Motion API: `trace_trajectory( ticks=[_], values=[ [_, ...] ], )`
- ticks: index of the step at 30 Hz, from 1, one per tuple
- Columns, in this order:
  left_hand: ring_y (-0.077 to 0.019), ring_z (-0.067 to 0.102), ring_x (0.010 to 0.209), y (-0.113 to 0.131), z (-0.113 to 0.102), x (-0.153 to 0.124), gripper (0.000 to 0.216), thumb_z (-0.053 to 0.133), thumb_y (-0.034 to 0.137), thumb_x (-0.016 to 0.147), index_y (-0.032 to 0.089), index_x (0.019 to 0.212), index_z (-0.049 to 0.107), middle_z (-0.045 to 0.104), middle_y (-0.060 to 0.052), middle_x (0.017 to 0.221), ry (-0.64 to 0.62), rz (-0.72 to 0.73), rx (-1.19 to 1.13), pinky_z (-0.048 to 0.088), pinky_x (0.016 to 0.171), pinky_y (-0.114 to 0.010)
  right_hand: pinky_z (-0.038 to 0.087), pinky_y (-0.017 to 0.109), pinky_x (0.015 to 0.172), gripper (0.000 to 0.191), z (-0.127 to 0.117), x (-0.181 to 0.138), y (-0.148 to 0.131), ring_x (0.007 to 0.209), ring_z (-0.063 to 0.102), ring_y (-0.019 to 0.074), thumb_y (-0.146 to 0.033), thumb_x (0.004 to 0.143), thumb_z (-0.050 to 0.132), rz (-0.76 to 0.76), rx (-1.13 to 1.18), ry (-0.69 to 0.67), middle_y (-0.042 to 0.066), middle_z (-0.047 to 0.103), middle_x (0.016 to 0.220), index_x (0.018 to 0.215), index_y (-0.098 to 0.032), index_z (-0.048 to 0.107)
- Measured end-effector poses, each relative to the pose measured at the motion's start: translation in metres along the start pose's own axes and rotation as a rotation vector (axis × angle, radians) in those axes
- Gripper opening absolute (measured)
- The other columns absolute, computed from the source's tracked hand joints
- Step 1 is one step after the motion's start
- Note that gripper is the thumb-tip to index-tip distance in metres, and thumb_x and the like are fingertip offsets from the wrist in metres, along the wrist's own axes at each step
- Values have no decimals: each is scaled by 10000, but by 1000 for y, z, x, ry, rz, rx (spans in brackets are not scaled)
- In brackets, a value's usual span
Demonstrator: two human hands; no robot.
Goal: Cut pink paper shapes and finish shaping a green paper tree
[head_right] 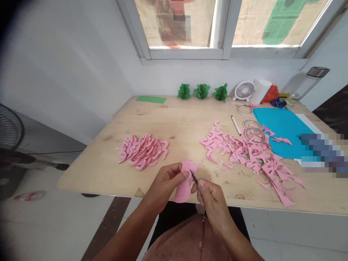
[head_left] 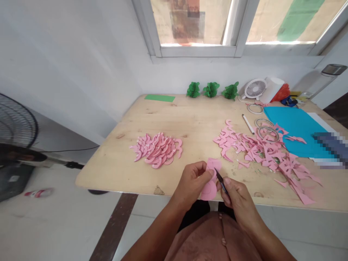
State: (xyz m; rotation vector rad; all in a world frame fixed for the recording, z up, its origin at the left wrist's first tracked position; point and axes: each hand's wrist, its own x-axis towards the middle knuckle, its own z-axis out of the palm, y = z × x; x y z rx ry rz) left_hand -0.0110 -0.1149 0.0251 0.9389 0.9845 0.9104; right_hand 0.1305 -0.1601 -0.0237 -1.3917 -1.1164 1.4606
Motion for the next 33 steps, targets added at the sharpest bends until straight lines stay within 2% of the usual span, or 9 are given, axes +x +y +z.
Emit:
trace_trajectory(
  ticks=[12,33],
  values=[
    [-117,515,607,-7,-10,5,211,628,318,712,139,620,567,562,4,613,0,5,89,394,621,-238,150,244,446,458,-1,2,4,445,236,83,-534,888,407,-8,-22,14,-69,288,464,706,-151,580],
    [-114,493,572,-7,-9,5,286,655,386,688,145,593,534,562,-1,586,-9,-49,13,385,593,-236,160,243,451,485,-2,1,3,434,235,90,-581,874,385,26,-5,-20,-68,297,456,707,-166,570]
  ],
)
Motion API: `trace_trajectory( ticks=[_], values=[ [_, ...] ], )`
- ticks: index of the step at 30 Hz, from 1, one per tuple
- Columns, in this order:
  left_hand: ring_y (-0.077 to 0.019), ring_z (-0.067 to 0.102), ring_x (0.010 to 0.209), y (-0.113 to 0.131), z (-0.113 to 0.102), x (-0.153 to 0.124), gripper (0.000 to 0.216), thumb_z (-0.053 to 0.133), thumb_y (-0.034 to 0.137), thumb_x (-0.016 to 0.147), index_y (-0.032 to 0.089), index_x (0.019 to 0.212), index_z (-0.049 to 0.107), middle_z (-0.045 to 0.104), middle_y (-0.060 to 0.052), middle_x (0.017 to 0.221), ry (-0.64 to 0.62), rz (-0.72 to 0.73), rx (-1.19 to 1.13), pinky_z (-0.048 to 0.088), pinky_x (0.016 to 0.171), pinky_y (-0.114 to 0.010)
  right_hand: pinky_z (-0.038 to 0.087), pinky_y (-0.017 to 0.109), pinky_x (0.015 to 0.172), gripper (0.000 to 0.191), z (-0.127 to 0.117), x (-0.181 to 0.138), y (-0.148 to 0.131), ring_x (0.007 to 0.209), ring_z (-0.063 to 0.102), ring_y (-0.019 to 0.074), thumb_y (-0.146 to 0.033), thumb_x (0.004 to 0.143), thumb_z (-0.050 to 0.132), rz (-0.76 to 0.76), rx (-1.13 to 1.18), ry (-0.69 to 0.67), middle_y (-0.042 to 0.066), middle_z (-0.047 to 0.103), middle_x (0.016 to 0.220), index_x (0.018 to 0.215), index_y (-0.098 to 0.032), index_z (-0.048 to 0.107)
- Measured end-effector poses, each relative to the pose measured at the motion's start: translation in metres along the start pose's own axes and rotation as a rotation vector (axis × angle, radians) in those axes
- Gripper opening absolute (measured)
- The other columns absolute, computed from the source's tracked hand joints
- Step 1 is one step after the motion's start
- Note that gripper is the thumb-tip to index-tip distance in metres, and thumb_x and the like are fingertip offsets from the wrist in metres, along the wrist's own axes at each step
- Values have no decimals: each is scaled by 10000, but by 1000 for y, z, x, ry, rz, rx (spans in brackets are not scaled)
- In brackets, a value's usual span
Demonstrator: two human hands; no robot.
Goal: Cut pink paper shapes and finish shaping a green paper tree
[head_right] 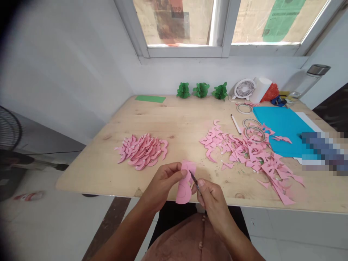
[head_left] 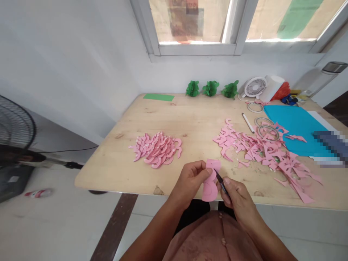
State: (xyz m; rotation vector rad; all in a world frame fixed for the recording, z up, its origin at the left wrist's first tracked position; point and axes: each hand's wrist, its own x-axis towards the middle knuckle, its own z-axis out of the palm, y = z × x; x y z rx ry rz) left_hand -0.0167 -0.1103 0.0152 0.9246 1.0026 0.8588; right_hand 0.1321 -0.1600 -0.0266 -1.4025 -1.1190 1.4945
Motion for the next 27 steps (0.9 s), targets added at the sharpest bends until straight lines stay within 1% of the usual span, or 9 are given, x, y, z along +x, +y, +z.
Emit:
trace_trajectory(
  ticks=[8,14,20,27],
  values=[
    [-125,515,603,-3,2,0,248,647,358,706,139,612,580,585,-14,597,-21,-7,-59,396,628,-235,147,249,454,442,1,0,2,436,229,89,-552,888,390,-2,36,1,-71,294,464,655,-187,478],
    [-138,533,621,-3,-1,1,233,645,349,706,140,622,587,601,-27,617,-59,-24,-81,410,650,-253,149,257,461,460,0,0,0,444,238,87,-541,894,384,-19,23,-9,-67,288,469,585,-202,374],
    [-140,531,644,-3,-3,1,233,643,337,711,138,615,569,599,-36,652,-90,-38,-103,417,667,-264,141,254,458,440,-1,1,-3,446,239,84,-537,889,400,-7,17,-17,-69,296,474,603,-203,366],
    [-145,541,646,-3,-2,1,210,624,319,726,140,626,575,610,-40,649,-75,-10,-77,422,664,-263,157,256,461,469,-1,0,-7,447,246,93,-571,877,387,-17,-24,-4,-65,291,471,585,-204,372]
  ],
)
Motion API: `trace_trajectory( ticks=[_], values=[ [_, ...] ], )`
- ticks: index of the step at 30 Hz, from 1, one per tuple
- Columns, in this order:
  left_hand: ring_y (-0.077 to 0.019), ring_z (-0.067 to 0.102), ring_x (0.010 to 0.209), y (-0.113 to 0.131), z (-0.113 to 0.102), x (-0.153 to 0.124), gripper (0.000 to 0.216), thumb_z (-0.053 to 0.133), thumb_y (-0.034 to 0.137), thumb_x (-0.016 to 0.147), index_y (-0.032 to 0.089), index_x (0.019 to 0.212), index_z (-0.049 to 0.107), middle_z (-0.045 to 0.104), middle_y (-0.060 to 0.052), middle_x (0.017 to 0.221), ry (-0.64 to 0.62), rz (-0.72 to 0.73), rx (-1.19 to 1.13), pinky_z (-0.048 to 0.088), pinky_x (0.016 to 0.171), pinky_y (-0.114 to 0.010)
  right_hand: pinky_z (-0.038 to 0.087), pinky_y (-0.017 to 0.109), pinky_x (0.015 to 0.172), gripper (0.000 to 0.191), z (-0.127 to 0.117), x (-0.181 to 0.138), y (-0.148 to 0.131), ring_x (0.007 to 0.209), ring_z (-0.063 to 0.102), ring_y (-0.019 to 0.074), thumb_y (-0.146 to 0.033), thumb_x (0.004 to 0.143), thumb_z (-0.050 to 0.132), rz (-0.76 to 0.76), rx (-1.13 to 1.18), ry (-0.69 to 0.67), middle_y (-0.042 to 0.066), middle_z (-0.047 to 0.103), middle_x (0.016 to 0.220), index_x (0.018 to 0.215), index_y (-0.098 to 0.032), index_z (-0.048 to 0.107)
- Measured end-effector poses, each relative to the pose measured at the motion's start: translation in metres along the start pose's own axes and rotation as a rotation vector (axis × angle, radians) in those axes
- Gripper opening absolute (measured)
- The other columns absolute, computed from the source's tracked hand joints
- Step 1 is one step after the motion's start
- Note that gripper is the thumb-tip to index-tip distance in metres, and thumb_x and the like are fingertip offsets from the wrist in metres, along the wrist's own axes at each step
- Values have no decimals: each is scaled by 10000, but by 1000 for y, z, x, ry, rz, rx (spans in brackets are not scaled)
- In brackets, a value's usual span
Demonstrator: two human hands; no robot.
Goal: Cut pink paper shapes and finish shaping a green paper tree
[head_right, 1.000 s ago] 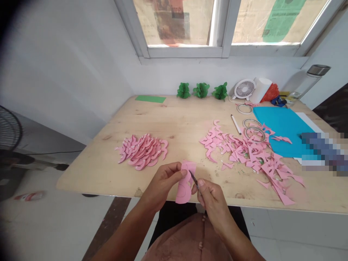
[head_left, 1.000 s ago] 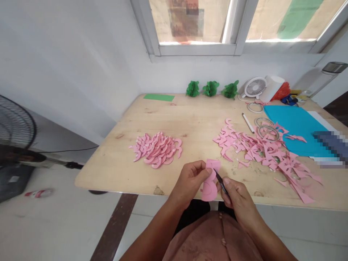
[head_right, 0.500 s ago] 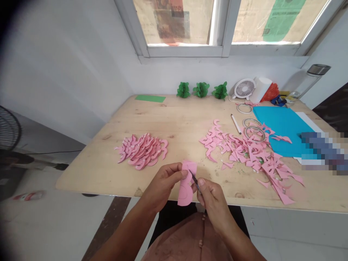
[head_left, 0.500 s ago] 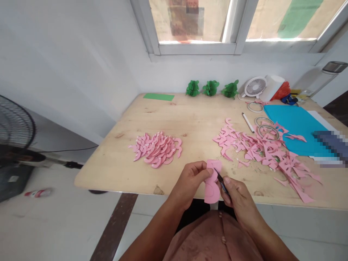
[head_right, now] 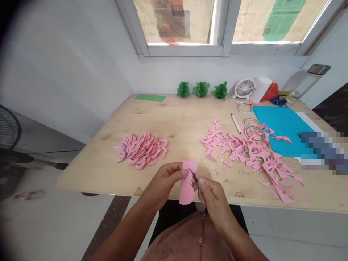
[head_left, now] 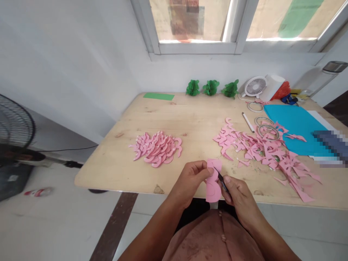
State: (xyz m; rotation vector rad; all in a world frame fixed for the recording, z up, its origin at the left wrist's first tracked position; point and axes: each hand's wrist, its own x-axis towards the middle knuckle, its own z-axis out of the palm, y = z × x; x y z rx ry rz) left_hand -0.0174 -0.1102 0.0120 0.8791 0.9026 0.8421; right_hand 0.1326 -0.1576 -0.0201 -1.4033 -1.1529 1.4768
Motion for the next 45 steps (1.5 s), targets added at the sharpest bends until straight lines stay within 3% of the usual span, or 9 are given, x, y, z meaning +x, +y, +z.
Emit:
trace_trajectory(
  ticks=[5,10,20,29,45],
  values=[
    [-148,553,652,0,0,0,207,625,322,724,142,630,584,623,-41,657,0,6,5,428,670,-264,157,255,462,469,-2,0,1,448,246,99,-582,870,387,-4,-21,8,-63,283,473,585,-210,371],
    [-141,545,636,2,0,-1,208,631,318,726,140,624,594,625,-35,648,-18,9,11,420,670,-261,166,247,456,484,-5,1,0,449,244,98,-584,867,387,-28,-61,-14,-64,284,475,679,-172,557],
    [-127,515,641,0,0,-1,223,613,319,754,132,636,589,582,-10,628,10,27,61,389,677,-254,169,244,456,487,-5,0,2,449,236,97,-577,870,390,-17,-63,2,-66,270,471,694,-165,581],
    [-90,465,600,0,4,0,179,670,299,710,156,695,565,546,29,617,124,103,-9,350,603,-209,160,240,452,494,-6,0,2,447,230,92,-581,868,388,-16,-79,8,-69,261,468,690,-160,575],
    [-118,528,639,-4,6,0,170,689,264,687,140,627,589,597,-10,633,171,51,-101,404,679,-237,154,248,459,449,-6,0,6,457,225,88,-529,888,401,-33,-30,24,-71,259,482,582,-202,383]
  ],
)
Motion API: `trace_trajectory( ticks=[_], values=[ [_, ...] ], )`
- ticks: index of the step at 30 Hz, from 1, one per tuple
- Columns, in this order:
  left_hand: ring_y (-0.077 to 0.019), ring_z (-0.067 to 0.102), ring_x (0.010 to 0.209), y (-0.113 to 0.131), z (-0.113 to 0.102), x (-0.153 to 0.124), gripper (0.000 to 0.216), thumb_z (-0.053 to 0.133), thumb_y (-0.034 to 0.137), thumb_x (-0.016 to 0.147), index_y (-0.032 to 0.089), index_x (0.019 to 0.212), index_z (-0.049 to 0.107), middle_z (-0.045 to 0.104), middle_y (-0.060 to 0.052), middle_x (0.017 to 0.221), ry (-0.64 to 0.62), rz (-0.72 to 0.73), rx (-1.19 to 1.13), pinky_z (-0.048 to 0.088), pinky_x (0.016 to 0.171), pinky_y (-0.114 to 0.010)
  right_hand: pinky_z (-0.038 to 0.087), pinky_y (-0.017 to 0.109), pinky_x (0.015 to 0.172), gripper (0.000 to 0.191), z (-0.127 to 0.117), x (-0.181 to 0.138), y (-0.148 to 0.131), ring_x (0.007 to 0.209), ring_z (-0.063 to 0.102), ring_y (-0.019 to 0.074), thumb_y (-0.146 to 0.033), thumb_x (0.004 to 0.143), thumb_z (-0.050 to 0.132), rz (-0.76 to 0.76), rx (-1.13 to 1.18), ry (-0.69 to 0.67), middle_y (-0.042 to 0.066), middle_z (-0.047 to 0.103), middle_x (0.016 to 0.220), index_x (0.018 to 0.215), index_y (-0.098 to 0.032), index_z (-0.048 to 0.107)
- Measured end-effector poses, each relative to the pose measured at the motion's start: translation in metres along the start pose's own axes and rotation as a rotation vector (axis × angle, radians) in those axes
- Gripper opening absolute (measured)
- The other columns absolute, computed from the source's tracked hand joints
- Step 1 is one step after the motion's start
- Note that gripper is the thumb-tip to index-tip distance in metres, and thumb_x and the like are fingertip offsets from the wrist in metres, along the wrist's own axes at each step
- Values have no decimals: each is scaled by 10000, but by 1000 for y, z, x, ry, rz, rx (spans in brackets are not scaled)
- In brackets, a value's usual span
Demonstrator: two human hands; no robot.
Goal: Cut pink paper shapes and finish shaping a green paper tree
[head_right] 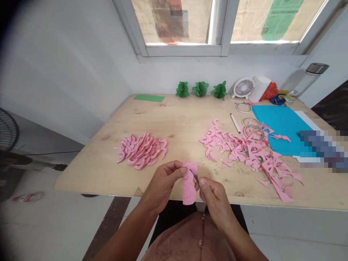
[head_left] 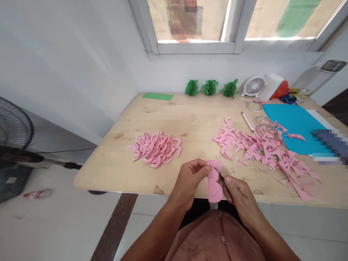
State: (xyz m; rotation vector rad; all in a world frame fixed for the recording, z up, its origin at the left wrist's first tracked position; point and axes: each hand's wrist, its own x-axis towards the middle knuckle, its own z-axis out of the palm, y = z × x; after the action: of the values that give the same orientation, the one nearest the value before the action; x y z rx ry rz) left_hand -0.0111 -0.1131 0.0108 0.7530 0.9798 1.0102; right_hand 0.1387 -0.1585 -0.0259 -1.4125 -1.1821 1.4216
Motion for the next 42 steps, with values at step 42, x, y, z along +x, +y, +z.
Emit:
trace_trajectory(
  ticks=[42],
  values=[
    [-92,532,621,-7,19,-11,131,718,226,671,136,645,625,607,5,619,93,1,-200,413,667,-212,321,255,522,431,8,2,3,535,333,133,-531,843,472,-33,124,89,-21,400,524,562,-204,465]
  ],
)
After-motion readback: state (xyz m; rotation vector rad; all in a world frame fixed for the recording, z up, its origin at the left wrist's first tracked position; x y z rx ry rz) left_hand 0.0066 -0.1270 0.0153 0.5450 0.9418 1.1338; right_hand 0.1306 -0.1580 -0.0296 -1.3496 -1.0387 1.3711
